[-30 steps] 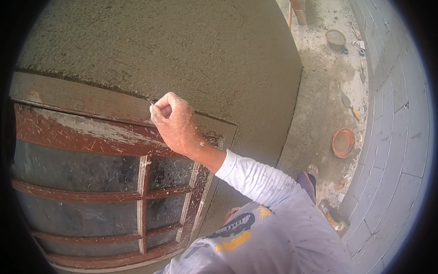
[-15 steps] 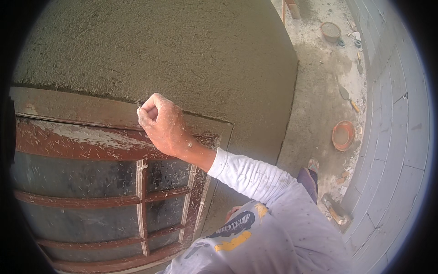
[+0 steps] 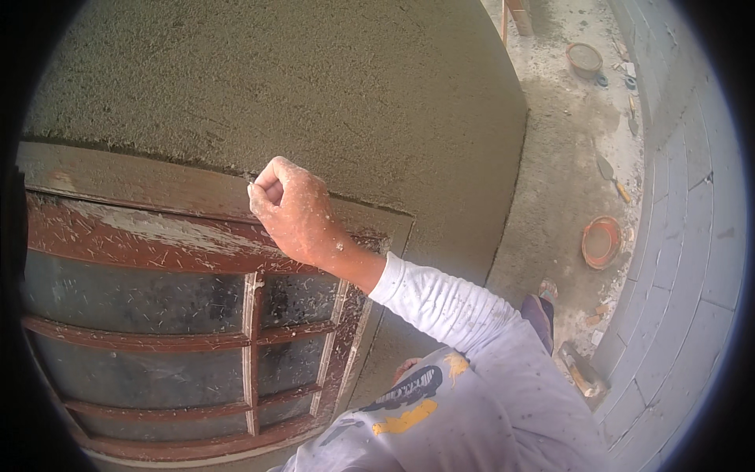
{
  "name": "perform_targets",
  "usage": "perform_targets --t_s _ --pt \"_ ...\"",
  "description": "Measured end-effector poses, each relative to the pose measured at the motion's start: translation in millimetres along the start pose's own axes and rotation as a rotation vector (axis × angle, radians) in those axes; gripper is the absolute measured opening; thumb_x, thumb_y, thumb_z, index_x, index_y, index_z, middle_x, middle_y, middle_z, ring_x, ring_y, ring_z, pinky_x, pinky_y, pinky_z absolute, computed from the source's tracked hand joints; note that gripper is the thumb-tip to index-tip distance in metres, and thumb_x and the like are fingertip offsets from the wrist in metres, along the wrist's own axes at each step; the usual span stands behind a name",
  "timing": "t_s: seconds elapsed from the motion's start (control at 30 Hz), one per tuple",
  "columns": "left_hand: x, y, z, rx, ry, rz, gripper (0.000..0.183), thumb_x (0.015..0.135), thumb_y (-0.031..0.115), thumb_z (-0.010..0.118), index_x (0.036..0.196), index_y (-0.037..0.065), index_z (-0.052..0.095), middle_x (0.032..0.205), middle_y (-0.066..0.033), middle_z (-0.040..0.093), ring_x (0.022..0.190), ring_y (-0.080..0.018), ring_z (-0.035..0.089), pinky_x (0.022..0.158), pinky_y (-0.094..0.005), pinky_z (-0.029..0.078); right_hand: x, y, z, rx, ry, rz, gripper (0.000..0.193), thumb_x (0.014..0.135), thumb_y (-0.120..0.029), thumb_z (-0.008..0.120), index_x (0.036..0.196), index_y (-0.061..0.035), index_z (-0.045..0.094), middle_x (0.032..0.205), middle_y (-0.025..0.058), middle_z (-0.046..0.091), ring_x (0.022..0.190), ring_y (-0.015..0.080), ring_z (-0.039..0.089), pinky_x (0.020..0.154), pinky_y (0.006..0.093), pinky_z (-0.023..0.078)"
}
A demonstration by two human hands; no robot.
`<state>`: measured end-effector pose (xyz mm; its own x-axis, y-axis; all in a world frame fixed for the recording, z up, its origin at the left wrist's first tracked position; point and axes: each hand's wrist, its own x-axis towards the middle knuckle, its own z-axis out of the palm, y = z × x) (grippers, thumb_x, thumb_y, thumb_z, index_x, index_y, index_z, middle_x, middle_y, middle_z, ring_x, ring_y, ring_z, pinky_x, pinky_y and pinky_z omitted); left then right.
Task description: The person smooths wet plaster on a wall using a small tool, working along the edges of a window frame and a doorway. The person moves around the wall, applying the tool to create a clean line and even surface.
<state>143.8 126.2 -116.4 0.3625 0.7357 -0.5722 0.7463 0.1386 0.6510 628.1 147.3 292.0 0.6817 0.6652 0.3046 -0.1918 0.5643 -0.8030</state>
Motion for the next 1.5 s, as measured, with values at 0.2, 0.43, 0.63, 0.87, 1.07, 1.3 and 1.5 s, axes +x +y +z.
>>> perform_targets --t_s 0.2,0.43,0.63,0.87,1.07,1.3,1.5 --pt "-6 0 -1 0.005 0.001 -0.010 0.032 0.108 0.040 0.069 0.123 0.012 0.072 0.105 -0.0008 0.078 0.098 -0.0156 0.072 0.089 -0.0332 0.057 -24 38 -25 -0.046 0.045 0.073 0.016 0.104 -0.018 0.070 0.096 -0.0053 0.064 0.084 0.0061 0.070 0.075 0.0139 0.065 0.073 0.0347 0.057" --pt "-14 -3 1 0.017 -0.018 -0.031 0.032 0.108 0.039 0.069 0.123 0.012 0.072 0.105 -0.0004 0.078 0.098 -0.0152 0.072 0.089 -0.0329 0.057 -28 36 -22 0.010 0.056 0.068 0.017 0.106 -0.019 0.069 0.100 -0.0033 0.064 0.087 0.0056 0.070 0.078 0.0143 0.067 0.074 0.0347 0.058" --pt "-28 -1 2 0.029 -0.030 -0.060 0.032 0.108 0.039 0.069 0.123 0.011 0.072 0.105 0.0000 0.077 0.097 -0.0148 0.071 0.089 -0.0326 0.057 -42 74 -47 -0.057 0.091 0.183 0.018 0.105 -0.019 0.071 0.099 -0.0036 0.063 0.086 0.0058 0.070 0.076 0.0134 0.066 0.074 0.0347 0.057" --pt "-49 -8 0 0.037 -0.028 -0.101 0.031 0.108 0.039 0.069 0.123 0.011 0.072 0.105 0.0004 0.077 0.097 -0.0144 0.071 0.089 -0.0324 0.057 -69 104 -69 -0.060 0.144 0.296 0.018 0.106 -0.022 0.071 0.100 -0.0056 0.065 0.089 0.0025 0.068 0.078 0.0111 0.064 0.075 0.0332 0.057" --pt "-68 -11 1 0.058 -0.056 -0.142 0.031 0.108 0.038 0.069 0.123 0.011 0.072 0.104 0.0007 0.077 0.097 -0.0140 0.071 0.089 -0.0321 0.057 -61 92 -56 -0.031 0.135 0.194 0.016 0.106 -0.019 0.070 0.099 -0.0059 0.064 0.085 0.0025 0.068 0.077 0.0109 0.064 0.072 0.0326 0.056" --pt "-87 -7 11 0.049 -0.043 -0.175 0.031 0.108 0.038 0.069 0.123 0.011 0.072 0.104 0.0011 0.077 0.097 -0.0136 0.071 0.089 -0.0318 0.057 -94 175 -99 -0.111 0.260 0.378 0.015 0.106 -0.019 0.070 0.101 -0.0053 0.065 0.086 0.0044 0.069 0.076 0.0125 0.065 0.073 0.0345 0.057" --pt "-102 -15 26 0.038 -0.037 -0.209 0.030 0.109 0.037 0.069 0.123 0.011 0.072 0.104 0.0015 0.077 0.097 -0.0132 0.070 0.089 -0.0316 0.057 -97 164 -99 -0.050 0.235 0.362 0.012 0.107 -0.015 0.070 0.101 -0.0057 0.065 0.086 -0.0019 0.064 0.076 0.0053 0.057 0.068 0.0262 0.053"
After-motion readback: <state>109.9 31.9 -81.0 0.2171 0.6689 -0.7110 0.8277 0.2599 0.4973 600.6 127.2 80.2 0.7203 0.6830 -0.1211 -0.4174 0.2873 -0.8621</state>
